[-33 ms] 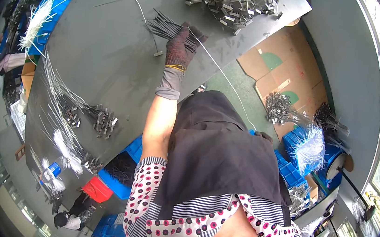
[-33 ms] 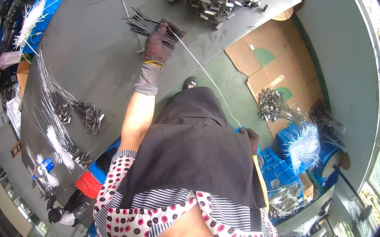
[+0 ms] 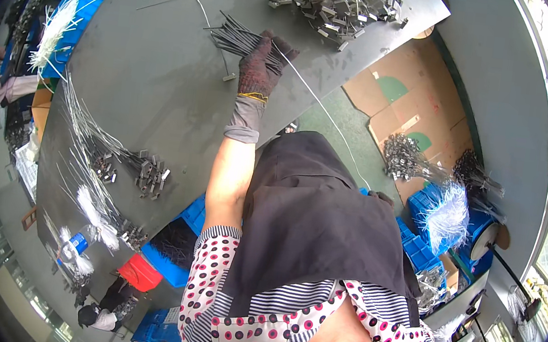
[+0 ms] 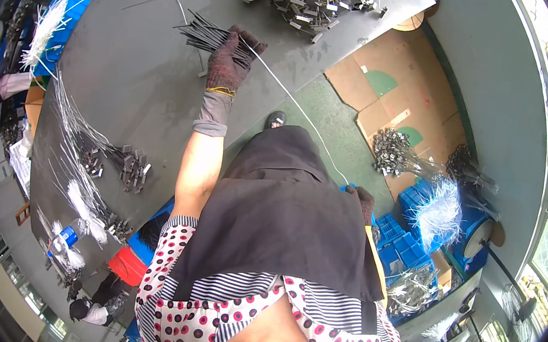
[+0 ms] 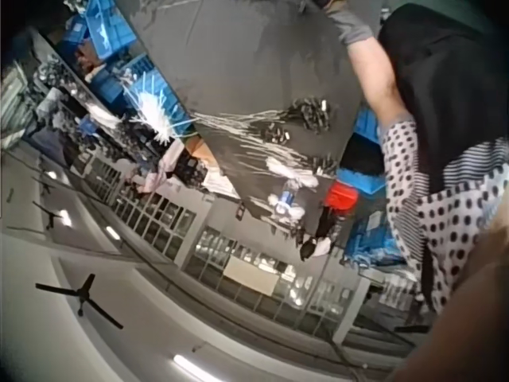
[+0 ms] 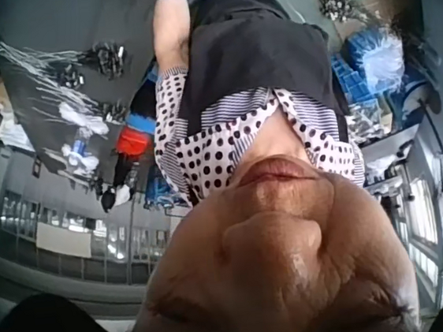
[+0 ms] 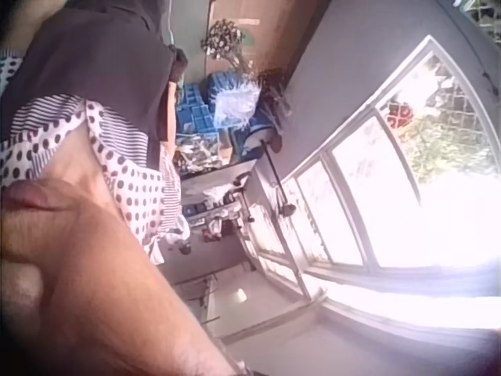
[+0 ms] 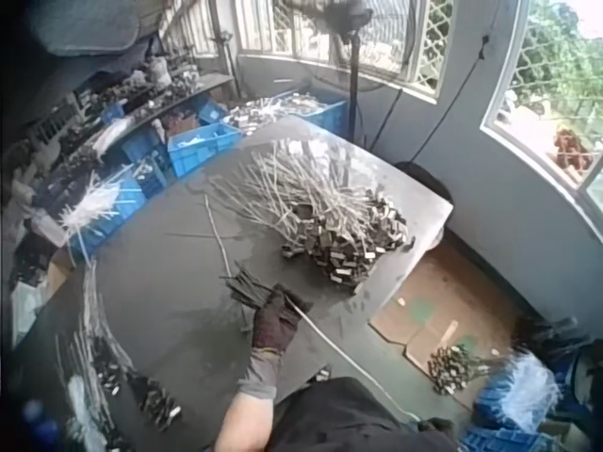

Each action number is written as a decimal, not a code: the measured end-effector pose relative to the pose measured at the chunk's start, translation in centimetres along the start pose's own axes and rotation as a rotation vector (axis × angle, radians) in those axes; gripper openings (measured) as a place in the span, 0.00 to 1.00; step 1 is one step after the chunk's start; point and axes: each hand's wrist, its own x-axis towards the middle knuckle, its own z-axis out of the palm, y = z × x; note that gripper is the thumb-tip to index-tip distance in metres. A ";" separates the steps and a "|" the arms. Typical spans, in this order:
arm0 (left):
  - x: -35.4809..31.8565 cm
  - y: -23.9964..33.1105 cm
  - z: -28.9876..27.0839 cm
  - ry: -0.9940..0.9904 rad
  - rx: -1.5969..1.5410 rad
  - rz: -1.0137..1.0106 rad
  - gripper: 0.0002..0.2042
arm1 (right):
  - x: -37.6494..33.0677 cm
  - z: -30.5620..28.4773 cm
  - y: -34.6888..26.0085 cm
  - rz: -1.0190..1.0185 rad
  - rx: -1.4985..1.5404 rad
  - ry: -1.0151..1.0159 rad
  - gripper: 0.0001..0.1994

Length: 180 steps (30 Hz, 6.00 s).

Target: Organizing and bundling thin metal wires or harnesses on a factory production floor.

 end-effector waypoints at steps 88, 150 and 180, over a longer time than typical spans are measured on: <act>-0.8 -11.5 8.3 0.017 0.478 -0.402 0.16 | 5.3 -0.4 -14.3 -0.193 0.469 -0.189 0.13; -2.4 0.1 -0.9 0.468 1.498 0.304 0.15 | 22.3 3.6 -33.3 -0.540 0.137 0.215 0.18; -1.7 -18.8 3.9 -0.027 0.241 -0.485 0.12 | -6.1 -5.7 9.3 -0.141 -0.360 -0.189 0.15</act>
